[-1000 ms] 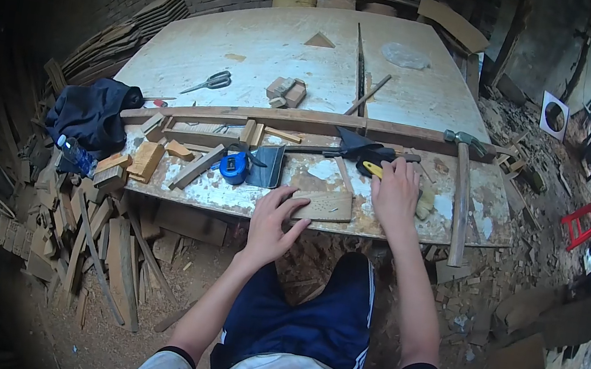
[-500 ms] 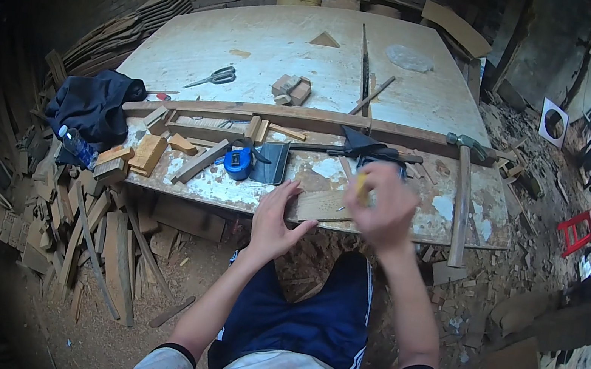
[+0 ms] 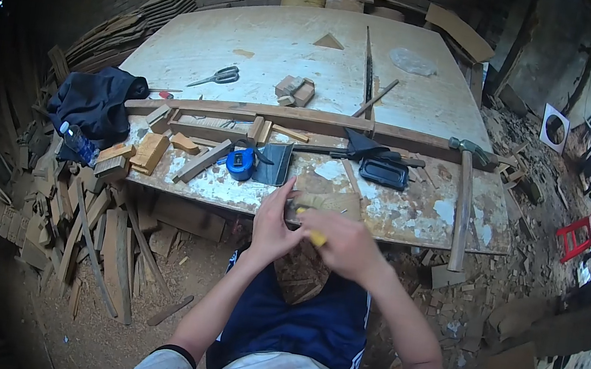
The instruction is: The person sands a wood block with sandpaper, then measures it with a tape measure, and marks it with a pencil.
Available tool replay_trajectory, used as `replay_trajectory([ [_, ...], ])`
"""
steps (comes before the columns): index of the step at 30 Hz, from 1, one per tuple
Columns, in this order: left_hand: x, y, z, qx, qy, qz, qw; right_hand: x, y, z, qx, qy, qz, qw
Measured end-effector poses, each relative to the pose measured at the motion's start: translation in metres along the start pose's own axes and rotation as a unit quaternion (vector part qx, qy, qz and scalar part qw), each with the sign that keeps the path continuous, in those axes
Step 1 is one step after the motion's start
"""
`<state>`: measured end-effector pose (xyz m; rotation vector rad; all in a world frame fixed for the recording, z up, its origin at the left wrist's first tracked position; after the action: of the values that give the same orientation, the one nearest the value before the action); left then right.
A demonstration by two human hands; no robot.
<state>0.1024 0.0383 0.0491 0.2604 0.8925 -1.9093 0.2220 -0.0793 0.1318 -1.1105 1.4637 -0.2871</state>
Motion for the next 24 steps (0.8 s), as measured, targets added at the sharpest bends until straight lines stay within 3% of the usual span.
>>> replay_trajectory([
  [3,-0.001,0.000,0.004,0.001,-0.003,0.003,1.000,0.009,-0.009,0.037,0.067,0.070,0.021,0.995],
  [7,-0.002,-0.002,0.009,-0.005,0.028,0.013,1.000,0.012,0.005,-0.017,-0.009,-0.030,-0.012,0.999],
  [11,-0.001,-0.005,0.013,-0.006,0.019,0.013,1.000,0.014,-0.013,0.031,0.042,0.102,0.007,0.994],
  [14,-0.003,-0.003,0.010,0.000,0.011,0.014,1.000,0.015,0.008,-0.001,0.080,0.032,-0.026,0.996],
  [15,-0.002,-0.003,0.009,0.002,0.008,0.012,1.000,0.013,0.012,-0.019,0.022,-0.022,-0.011,0.999],
  [18,-0.003,-0.004,0.011,0.002,0.015,0.016,1.000,0.012,-0.003,0.007,-0.048,0.072,-0.022,0.996],
  [19,-0.001,-0.004,0.011,0.001,0.014,0.015,1.000,0.012,-0.011,0.020,0.004,0.112,-0.014,0.994],
  [22,-0.002,-0.003,0.009,0.004,0.015,0.016,1.000,0.009,0.003,-0.004,0.052,0.081,-0.046,0.994],
  [23,-0.002,-0.003,0.007,0.007,0.012,0.013,1.000,0.011,0.006,-0.024,0.061,0.004,-0.012,0.998],
  [24,-0.001,-0.002,0.006,0.009,0.008,0.009,1.000,0.011,0.005,-0.018,0.020,0.042,-0.025,0.999],
])
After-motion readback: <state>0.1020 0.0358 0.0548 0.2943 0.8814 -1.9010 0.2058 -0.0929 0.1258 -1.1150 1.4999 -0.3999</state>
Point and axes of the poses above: each hand's wrist, its own x-axis away from the middle knuckle, its own y-axis out of the palm, z = x × y, the point moved 8 cm from there along -x, towards the middle knuckle, and after that the axes turned 6 degrees about x, right-handed, at the moved point
